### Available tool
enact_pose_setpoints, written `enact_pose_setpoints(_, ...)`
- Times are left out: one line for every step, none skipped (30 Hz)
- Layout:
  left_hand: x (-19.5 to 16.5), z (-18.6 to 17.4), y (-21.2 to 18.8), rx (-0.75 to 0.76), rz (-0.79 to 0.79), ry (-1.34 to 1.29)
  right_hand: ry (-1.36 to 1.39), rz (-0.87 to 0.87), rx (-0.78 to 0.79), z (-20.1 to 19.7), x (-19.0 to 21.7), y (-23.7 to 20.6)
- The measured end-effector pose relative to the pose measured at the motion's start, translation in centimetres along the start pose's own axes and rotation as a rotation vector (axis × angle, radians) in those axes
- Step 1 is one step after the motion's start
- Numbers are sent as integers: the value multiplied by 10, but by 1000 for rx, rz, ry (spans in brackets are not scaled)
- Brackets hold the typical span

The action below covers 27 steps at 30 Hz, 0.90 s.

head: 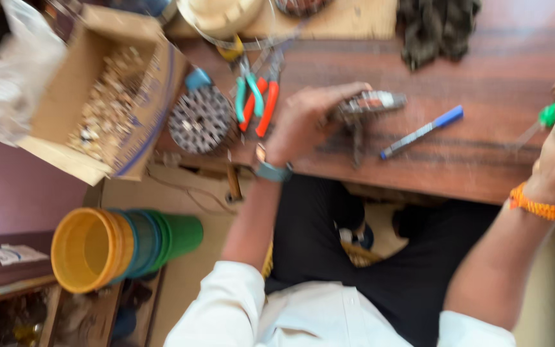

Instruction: The person works on a stator core clamped in a bench vise, using a green screwdriver to adjust or remove small parts from the slots. They also use a blue marker to mark the component and handle thin wires, occasionally rotating the stator to access different areas.

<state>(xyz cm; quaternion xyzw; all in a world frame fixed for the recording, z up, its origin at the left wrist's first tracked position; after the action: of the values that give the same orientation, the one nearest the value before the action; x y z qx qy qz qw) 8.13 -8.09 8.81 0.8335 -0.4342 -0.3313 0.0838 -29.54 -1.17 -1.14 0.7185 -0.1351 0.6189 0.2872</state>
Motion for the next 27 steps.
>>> enact_pose_setpoints(4, 2, 1, 32, -54, 17, 30, -45, 41, -3, -1, -3)
enact_pose_setpoints(6, 5, 0, 62, -101, 36, 62, -63, 44, -6, -2, -5)
enact_pose_setpoints(6, 8, -2, 29, -93, 18, 104, -31, 26, -5, -4, -1)
enact_pose_setpoints(6, 11, -3, -6, -80, 3, 146, 0, 7, -5, -4, 1)
enact_pose_setpoints(6, 13, -4, -40, -65, -11, 199, 88, -34, -6, -5, 7)
enact_pose_setpoints(6, 14, -6, -45, -54, 0, 254, 178, -73, -4, -3, 10)
enact_pose_setpoints(6, 15, -7, -53, -43, 8, 287, 172, -104, -3, -1, 7)
enact_pose_setpoints(5, 16, -9, -65, -31, 13, 316, 163, -135, -6, -1, 4)
enact_pose_setpoints(4, 17, -9, -64, -27, 24, 341, 150, -161, -12, 2, 2)
enact_pose_setpoints(3, 18, -10, -69, -25, 37, 500, 184, -177, -15, 5, 0)
enact_pose_setpoints(3, 18, -10, -76, -22, 54, 665, 215, -189, -15, 10, -2)
enact_pose_setpoints(3, 19, -10, -59, -39, 66, 726, 192, -160, -16, 16, -6)
enact_pose_setpoints(4, 20, -9, -41, -52, 78, 787, 170, -130, -15, 25, -10)
enact_pose_setpoints(6, 22, -6, -21, -61, 89, 737, 92, -63, -11, 34, -21)
enact_pose_setpoints(8, 24, -3, -18, -44, 69, 702, 38, -1, -7, 45, -29)
enact_pose_setpoints(10, 25, -1, -9, -29, 52, 670, -19, 60, -1, 57, -39)
enact_pose_setpoints(11, 26, 0, 6, -16, 38, 658, -50, 116, 5, 70, -46)
enact_pose_setpoints(11, 28, 1, -22, 14, 13, 595, -93, 136, 11, 83, -53)
enact_pose_setpoints(11, 29, 2, -49, 46, -10, 533, -137, 152, 18, 97, -59)
enact_pose_setpoints(10, 30, 3, -79, 78, -33, 415, -196, 135, 24, 109, -64)
enact_pose_setpoints(9, 31, 3, -82, 65, -44, 335, -215, 127, 32, 120, -66)
enact_pose_setpoints(8, 32, 4, -86, 52, -57, 255, -235, 118, 39, 128, -69)
enact_pose_setpoints(6, 32, 4, -92, 36, -70, 211, -213, 124, 47, 134, -71)
enact_pose_setpoints(5, 32, 4, -82, 32, -100, 184, -245, 154, 54, 138, -71)
enact_pose_setpoints(3, 30, 4, -73, 25, -130, 158, -279, 185, 60, 140, -72)
enact_pose_setpoints(1, 28, 3, -63, 14, -160, 150, -365, 240, 69, 141, -73)
enact_pose_setpoints(-1, 25, 3, -95, 70, -188, 140, -401, 278, 73, 139, -75)
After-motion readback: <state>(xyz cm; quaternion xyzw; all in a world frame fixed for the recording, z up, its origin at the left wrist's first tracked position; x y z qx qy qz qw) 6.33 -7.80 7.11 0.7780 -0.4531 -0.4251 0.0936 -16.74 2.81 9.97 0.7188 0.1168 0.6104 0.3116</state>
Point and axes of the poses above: each hand's wrist, its own y-axis towards the middle knuckle, its own z-axis out of the palm, x = y × z, the point moved 2 cm from there along y, towards the middle knuckle, and after that the axes turned 5 degrees about z, right-handed, at the moved point
